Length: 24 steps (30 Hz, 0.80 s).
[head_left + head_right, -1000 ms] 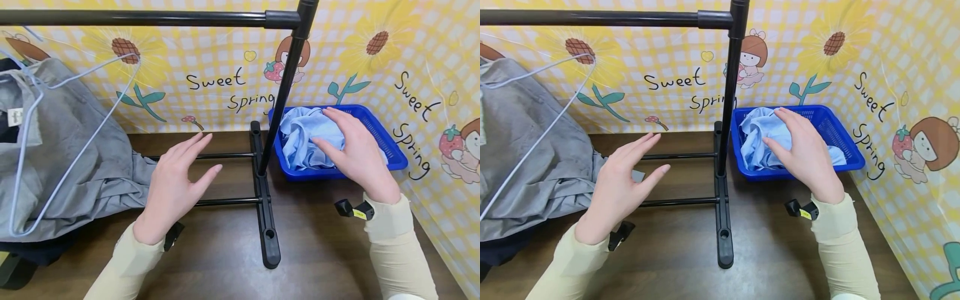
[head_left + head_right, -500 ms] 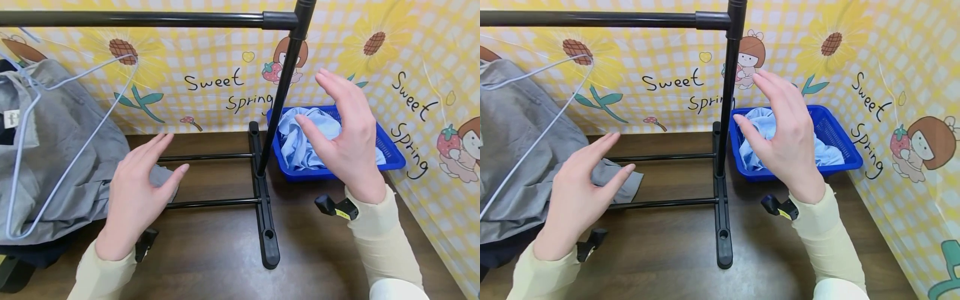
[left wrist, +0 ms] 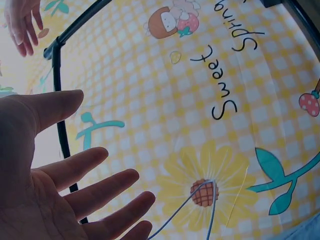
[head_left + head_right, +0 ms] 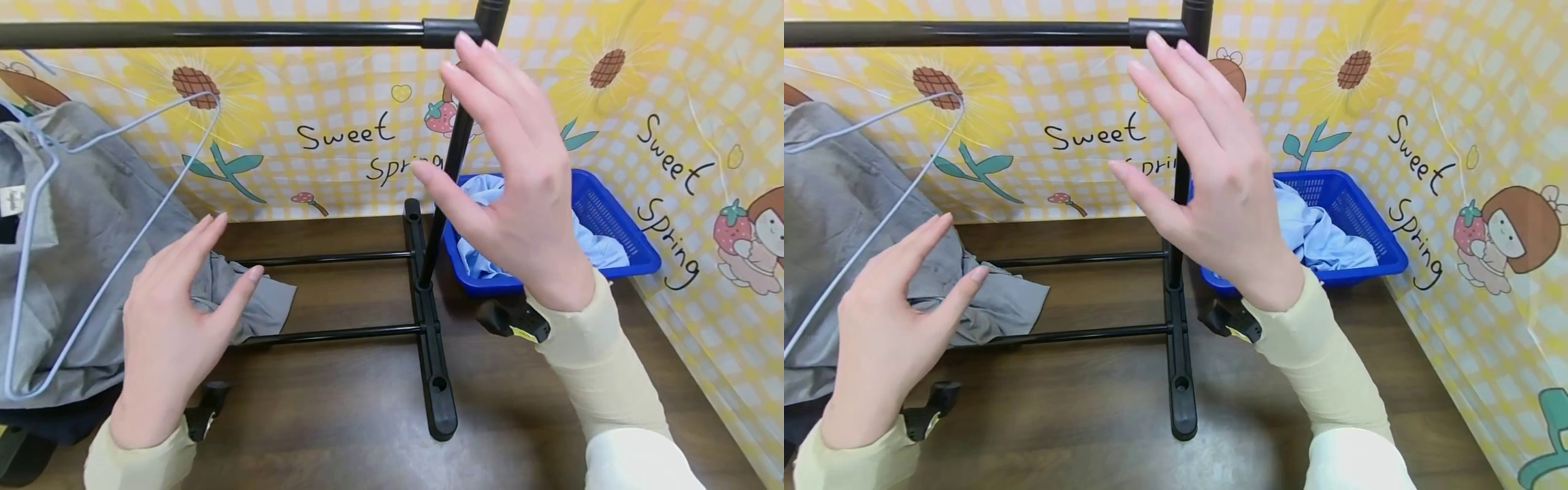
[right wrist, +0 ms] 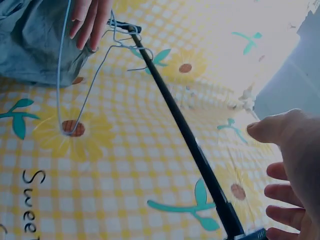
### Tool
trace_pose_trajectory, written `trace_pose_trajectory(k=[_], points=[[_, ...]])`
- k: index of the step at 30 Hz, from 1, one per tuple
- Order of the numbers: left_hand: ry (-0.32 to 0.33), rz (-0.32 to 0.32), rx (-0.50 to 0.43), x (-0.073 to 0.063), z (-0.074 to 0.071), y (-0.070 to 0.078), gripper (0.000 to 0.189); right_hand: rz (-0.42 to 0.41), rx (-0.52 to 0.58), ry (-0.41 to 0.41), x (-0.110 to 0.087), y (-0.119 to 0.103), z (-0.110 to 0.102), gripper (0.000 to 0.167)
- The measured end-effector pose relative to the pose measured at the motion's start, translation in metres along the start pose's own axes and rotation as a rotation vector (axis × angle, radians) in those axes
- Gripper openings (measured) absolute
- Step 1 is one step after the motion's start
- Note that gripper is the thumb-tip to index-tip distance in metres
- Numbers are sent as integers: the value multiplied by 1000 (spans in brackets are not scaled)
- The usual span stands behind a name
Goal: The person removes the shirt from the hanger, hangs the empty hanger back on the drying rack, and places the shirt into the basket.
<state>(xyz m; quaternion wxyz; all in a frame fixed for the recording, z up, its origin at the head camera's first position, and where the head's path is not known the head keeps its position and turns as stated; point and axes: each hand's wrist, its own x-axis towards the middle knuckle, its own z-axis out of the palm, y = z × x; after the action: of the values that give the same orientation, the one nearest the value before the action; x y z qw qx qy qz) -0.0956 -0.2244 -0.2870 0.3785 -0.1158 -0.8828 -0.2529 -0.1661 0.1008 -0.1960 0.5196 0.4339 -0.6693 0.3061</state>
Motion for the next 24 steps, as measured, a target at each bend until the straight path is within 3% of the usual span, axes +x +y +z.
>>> trace_pose_trajectory(k=[10, 17, 24], points=[[69, -5, 9, 1, -19, 8, 63, -105, -36, -102, 37, 1, 24, 57], [158, -32, 22, 3, -30, 10, 62, -58, -228, -278, 53, 19, 44, 62], [212, -24, 48, 6, -46, 2, 66, 2, -298, -286, 56, 27, 64, 53]])
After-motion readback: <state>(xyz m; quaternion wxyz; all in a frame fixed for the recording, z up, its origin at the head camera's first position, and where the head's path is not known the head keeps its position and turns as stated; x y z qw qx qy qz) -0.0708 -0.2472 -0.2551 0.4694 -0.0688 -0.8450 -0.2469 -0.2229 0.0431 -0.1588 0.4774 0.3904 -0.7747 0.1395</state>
